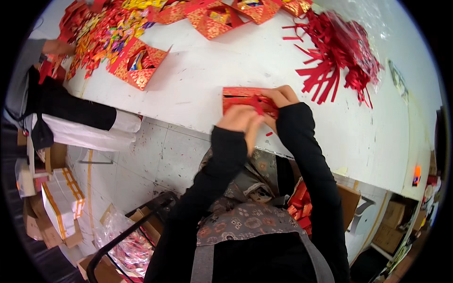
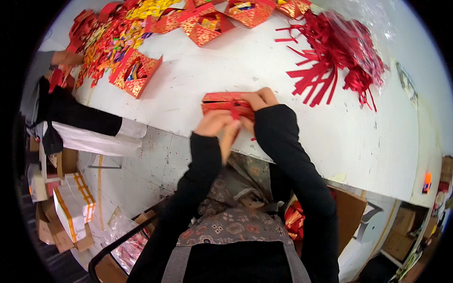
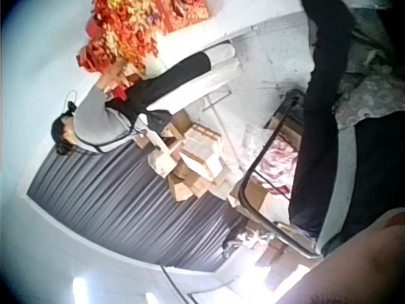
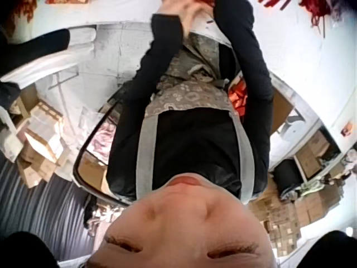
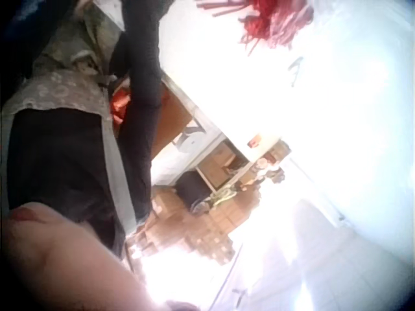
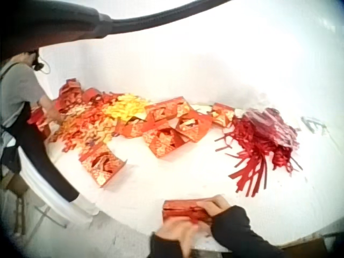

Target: The person assembles small red decorative gift boxes by hand. They fold the paper boxes, insert small wrapped items, and tie red ribbons around them, placing the finished boxes on a white table.

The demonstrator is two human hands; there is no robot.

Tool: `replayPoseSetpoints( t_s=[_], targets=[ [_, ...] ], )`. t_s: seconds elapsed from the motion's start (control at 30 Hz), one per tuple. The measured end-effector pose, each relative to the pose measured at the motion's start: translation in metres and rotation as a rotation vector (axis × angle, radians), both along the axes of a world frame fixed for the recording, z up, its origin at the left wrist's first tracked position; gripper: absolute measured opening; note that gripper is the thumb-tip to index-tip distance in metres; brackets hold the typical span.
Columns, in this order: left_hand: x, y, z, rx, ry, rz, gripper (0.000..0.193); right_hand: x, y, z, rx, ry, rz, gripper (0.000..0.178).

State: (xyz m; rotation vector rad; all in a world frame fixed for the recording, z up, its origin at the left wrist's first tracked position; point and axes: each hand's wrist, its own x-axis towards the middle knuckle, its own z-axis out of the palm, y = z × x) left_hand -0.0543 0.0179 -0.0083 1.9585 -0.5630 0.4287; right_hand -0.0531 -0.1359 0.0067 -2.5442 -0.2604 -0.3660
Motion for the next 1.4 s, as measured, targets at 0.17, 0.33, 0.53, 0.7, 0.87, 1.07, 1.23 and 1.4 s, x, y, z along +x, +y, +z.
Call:
replayPoseSetpoints(
  t_s=[0.17, 0.33, 0.53, 0.7, 0.87, 1.07, 1.23, 1.4],
  targets=[
    [-0.027, -0.019, 0.006, -0.098, 0.04, -0.073, 0.011, 0.005, -0.009, -0.007, 0.257, -0.034, 0.046, 0.046],
    [-0.029, -0.039, -0.001, -0.196, -0.081, -0.141, 0.012, 0.003, -0.023, -0.003, 0.317, -0.043, 0.098, 0.05],
    [-0.024, -0.032, -0.027, -0.316, 0.108, -0.177, 0.008, 0.001, -0.019, 0.004, -0.014, -0.04, 0.086, 0.049],
    [-0.022, 0.013, 0.003, -0.489, 0.8, -0.304, 0.013, -0.01, -0.004, 0.015, -0.074, -0.094, 0.095, 0.047],
    [-0.019, 0.011, 0.006, -0.52, 0.687, -0.416, 0.008, 0.011, -0.011, 0.025, 0.045, -0.213, 0.35, 0.027],
    [0.0, 0.0, 0.0, -0.334, 0.314, -0.089, 0.01, 0.028, -0.021, 0.022, 0.285, -0.029, 0.348, 0.016],
    [0.012, -0.009, -0.001, -0.291, 0.228, 0.0, 0.011, 0.027, -0.013, 0.025, 0.22, -0.056, 0.259, 0.01],
    [0.021, -0.009, 0.005, -0.337, 0.383, -0.12, 0.009, 0.024, -0.013, 0.024, 0.205, -0.095, 0.235, 0.009]
  ],
)
